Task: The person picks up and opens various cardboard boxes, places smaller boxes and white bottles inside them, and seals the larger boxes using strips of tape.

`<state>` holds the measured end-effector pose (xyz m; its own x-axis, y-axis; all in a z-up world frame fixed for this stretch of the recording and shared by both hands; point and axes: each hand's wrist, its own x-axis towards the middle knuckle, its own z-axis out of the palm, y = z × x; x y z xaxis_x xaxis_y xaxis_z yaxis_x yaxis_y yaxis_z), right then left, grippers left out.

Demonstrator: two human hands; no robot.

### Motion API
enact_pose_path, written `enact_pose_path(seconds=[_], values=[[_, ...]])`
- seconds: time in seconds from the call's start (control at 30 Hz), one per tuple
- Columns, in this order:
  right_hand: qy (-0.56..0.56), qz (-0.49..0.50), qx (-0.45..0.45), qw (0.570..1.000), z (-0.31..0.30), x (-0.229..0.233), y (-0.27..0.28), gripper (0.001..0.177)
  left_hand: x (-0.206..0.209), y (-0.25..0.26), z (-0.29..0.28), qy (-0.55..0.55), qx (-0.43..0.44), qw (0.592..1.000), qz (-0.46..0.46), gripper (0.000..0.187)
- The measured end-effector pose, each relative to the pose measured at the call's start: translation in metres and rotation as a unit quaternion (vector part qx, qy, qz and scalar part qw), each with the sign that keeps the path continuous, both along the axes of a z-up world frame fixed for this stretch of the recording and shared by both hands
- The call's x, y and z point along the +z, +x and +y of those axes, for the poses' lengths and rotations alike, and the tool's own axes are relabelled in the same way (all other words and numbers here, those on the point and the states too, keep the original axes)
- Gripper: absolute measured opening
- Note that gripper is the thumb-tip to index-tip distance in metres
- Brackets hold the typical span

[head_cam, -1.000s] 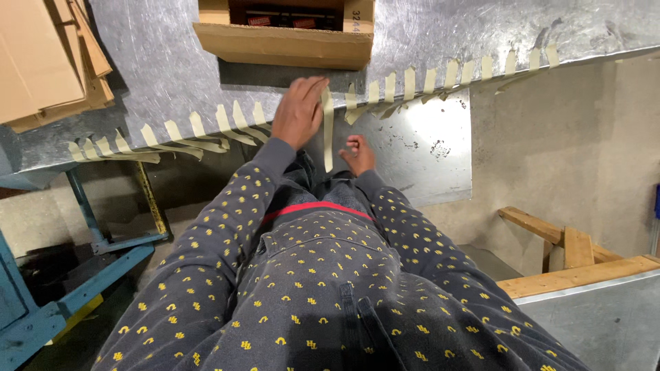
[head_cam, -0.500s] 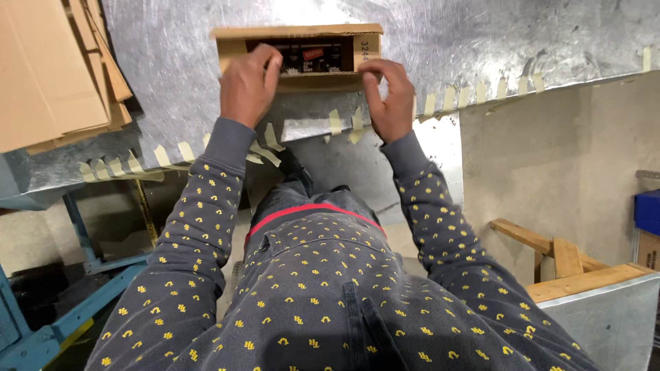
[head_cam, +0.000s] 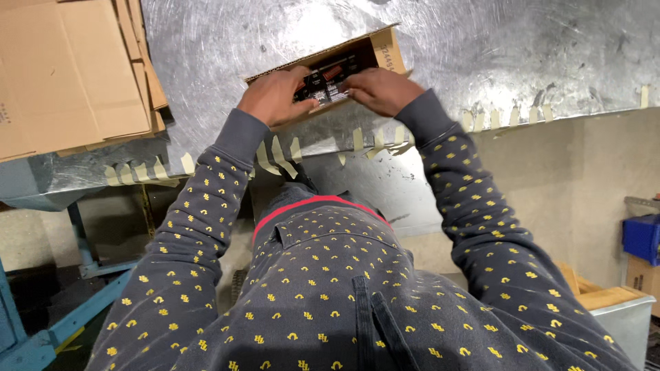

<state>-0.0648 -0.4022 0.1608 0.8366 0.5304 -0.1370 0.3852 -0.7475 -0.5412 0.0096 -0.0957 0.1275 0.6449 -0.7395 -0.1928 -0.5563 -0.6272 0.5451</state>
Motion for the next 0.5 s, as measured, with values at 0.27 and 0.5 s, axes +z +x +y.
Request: enact_pose_path(seconds=[0.27,0.5], values=[[-0.146,0.148,-0.098,0.973,0.012,-0.019,0.014,0.071,-0.007,-0.007,0.012,-0.044,-0.011,0.985,-0.164,0.098],[-0.170,0.102,-0.235,0.952,-0.003,0.006,-0.012,0.087,-0.034,-0.001,0.047,0.012,0.034,0.982,-0.184,0.099]])
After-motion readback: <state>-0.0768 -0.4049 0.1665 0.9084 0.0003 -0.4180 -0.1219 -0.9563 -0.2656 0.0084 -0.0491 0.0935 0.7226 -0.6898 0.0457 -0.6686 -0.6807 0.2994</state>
